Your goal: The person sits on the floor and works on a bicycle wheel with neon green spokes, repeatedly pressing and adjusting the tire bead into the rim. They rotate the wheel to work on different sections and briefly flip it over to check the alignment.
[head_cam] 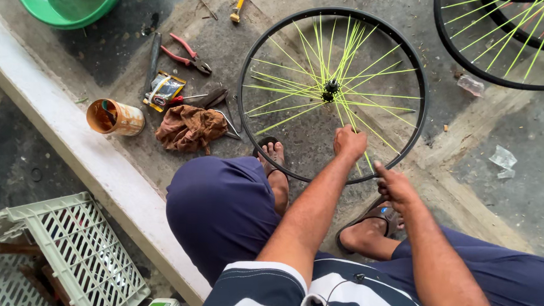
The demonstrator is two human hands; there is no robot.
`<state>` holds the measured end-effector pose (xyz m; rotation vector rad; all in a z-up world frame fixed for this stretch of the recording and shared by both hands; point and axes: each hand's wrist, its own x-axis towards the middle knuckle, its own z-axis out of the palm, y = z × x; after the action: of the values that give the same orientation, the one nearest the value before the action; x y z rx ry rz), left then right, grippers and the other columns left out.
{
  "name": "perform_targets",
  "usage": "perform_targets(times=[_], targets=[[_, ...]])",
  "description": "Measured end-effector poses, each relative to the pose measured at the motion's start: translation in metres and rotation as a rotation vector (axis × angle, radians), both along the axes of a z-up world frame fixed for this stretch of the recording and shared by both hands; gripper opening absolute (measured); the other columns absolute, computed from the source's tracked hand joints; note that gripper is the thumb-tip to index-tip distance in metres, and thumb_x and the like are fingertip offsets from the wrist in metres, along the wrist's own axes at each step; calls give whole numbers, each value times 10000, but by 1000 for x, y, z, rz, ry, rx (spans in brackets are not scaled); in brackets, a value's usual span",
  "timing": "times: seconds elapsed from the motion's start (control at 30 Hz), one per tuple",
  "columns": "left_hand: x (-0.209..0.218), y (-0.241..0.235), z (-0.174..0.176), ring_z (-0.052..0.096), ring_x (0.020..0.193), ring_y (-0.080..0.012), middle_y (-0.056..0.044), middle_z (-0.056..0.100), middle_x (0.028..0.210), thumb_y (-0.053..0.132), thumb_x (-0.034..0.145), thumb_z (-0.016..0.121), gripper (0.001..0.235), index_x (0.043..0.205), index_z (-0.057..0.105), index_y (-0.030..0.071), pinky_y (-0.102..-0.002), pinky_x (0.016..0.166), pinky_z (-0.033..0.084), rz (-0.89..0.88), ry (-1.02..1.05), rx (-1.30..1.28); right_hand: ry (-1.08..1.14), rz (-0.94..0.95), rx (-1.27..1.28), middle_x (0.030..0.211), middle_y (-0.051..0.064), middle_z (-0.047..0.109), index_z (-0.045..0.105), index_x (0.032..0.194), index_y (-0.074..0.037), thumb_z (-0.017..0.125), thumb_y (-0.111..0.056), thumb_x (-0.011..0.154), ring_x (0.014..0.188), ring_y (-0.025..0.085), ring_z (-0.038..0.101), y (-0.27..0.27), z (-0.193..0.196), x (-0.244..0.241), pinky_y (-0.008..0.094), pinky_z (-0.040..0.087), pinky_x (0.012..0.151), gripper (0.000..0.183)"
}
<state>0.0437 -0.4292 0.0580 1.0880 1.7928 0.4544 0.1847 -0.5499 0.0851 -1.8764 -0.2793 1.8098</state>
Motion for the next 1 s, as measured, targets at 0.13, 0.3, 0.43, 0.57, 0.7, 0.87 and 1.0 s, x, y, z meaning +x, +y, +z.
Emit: perform_targets(times=[0.13, 0.3, 0.43, 0.57, 0.7, 0.87, 1.0], targets=[[2, 1, 4, 520, 1281, -423, -267, 527, 1378, 279, 823, 667, 387, 1137, 701, 56, -498, 1076, 414, 57, 105, -52, -176, 109, 35, 515, -32, 415, 406, 655, -174, 778, -563, 849, 390, 109, 355, 5, -7, -12, 300, 225, 356, 572], [-11, 0, 3, 489, 1342, -461, -262, 545, 1440, 367, 880, 624, 453, 1208, 677, 60, -534, 1109, 379, -116, 225, 55, -276, 43, 94, 535, -45, 400, 447, 698, -176, 812, -524, 821, 400, 97, 325, 12, 11, -22, 298, 209, 357, 519], [-23, 7, -5, 528, 1337, -392, -214, 593, 1410, 571, 910, 563, 635, 1302, 643, 78, -487, 1123, 396, -63, 56, -83, -512, 37, 183, 683, 25, 528, 563, 836, -91, 925, -435, 731, 525, 142, 435, 16, 20, -28, 338, 348, 405, 510], [-40, 25, -40, 522, 1326, -399, -248, 544, 1436, 596, 899, 675, 818, 1442, 489, 12, -479, 1104, 406, 299, -17, 42, -558, 1, 108, 918, 112, 665, 629, 984, 21, 910, -401, 645, 755, 226, 649, 16, 5, -19, 448, 548, 555, 610], [-53, 48, -80, 598, 1238, -326, -185, 625, 1342, 403, 956, 733, 614, 1362, 506, 2, -431, 1067, 454, 707, -559, 313, -806, 97, 174, 1026, 179, 682, 614, 1091, 53, 953, -462, 719, 932, 270, 649, 17, -20, -5, 406, 526, 801, 720], [-69, 89, -100, 635, 1031, -204, -25, 648, 1144, 292, 984, 681, 322, 1255, 569, 158, -372, 903, 492, 1006, -1310, 136, -745, 82, 135, 1047, 177, 688, 610, 1124, 44, 923, -484, 715, 953, 276, 655, 10, -39, 7, 406, 531, 817, 737], [-68, 107, -100, 655, 998, -186, -6, 684, 1075, 251, 946, 686, 284, 1211, 611, 181, -371, 866, 510, 1001, -1446, 92, -716, 42, 80, 1004, 171, 648, 599, 1160, 41, 907, -502, 782, 899, 278, 595, 11, -44, 11, 422, 468, 764, 730]])
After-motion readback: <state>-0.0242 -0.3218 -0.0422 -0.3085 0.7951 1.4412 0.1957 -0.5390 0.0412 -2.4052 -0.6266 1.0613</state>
